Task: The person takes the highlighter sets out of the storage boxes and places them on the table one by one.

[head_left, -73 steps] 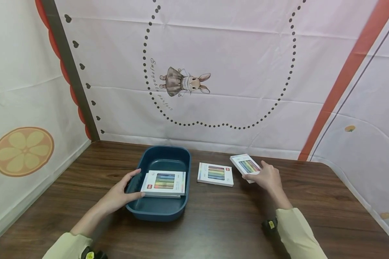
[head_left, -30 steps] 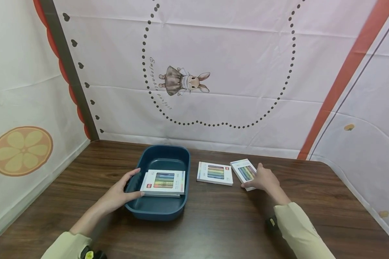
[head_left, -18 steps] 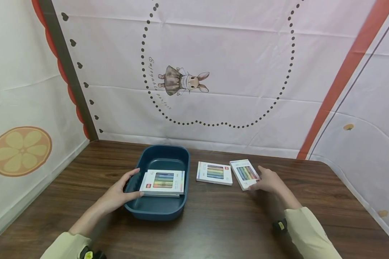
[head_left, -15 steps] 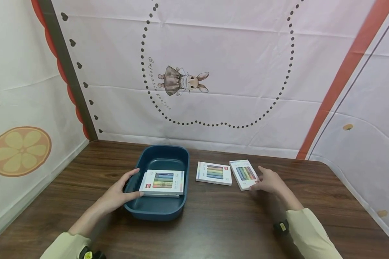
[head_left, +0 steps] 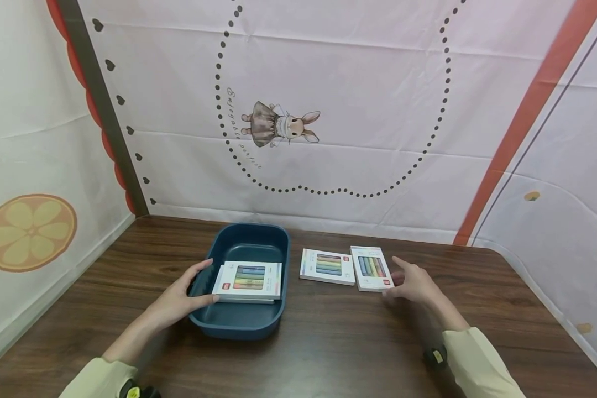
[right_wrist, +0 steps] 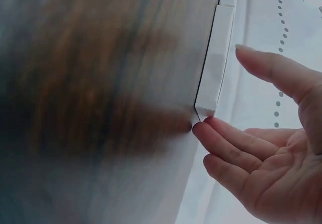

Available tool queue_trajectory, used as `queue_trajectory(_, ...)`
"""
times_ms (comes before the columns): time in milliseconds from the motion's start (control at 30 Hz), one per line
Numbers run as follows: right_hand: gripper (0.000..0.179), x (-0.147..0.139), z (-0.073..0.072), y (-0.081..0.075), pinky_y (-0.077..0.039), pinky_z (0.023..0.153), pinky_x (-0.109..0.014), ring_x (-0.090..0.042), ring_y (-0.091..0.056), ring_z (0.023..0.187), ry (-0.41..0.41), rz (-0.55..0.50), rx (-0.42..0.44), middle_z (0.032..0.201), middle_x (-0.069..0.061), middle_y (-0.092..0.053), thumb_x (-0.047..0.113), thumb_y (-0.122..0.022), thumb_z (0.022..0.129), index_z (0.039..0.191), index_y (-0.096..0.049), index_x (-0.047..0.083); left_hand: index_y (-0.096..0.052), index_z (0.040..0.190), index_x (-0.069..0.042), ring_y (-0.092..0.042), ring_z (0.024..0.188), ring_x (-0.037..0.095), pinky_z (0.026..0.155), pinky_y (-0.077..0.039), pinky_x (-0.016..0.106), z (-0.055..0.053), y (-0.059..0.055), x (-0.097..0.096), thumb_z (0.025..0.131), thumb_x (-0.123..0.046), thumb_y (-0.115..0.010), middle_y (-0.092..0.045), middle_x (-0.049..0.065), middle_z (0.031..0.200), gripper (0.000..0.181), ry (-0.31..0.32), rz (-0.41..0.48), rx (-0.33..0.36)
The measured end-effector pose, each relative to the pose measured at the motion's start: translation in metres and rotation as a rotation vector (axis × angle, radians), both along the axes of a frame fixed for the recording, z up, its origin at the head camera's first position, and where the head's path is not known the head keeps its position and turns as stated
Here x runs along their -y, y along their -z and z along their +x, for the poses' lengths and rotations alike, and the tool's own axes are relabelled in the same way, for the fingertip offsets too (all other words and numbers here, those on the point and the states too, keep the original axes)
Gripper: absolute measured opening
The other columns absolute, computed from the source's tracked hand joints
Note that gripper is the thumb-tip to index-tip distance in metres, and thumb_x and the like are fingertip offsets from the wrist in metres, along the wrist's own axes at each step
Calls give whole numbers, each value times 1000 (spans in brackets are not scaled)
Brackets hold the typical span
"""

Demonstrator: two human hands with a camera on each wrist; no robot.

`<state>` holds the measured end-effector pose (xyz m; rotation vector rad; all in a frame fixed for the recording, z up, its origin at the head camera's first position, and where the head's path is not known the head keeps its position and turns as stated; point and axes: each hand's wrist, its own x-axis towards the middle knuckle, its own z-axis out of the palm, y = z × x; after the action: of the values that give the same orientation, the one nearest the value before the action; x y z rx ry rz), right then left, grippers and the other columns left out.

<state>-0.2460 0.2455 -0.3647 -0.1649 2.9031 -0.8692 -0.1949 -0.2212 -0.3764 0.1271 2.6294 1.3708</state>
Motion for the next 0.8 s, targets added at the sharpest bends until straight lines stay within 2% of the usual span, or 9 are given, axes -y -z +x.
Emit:
queue_trajectory(267, 88, -1, -3, 3, -50, 79, -42, -29, -62, 97, -12, -77, -27, 106, -23, -63, 8, -77, 68, 138, -25, -9, -16, 144, -18, -14, 131, 50, 95, -18, 72, 1, -1, 0, 81, -35, -65, -10, 26, 148, 82, 11, -4, -15)
queue_trajectory(600, 90, -1, -9, 7, -49, 82, -43, -32, -59, 103, 2, -130, -34, 113, -24, -60, 10, -79, 67, 139, -26, -4, -16, 144, -19, -13, 131, 50, 95, -16, 72, 1, 1, 0, 81, -35, -65, -10, 26, 148, 81, 9, -3, -13)
queue_trajectory(800, 86, -3, -9, 6, -48, 85, -45, -34, -56, 107, -3, -171, -45, 118, -25, -57, 9, -75, 71, 140, -25, -2, -16, 144, -19, -12, 131, 49, 95, -16, 72, 1, 2, 0, 81, -35, -65, -10, 26, 148, 81, 10, -2, -13)
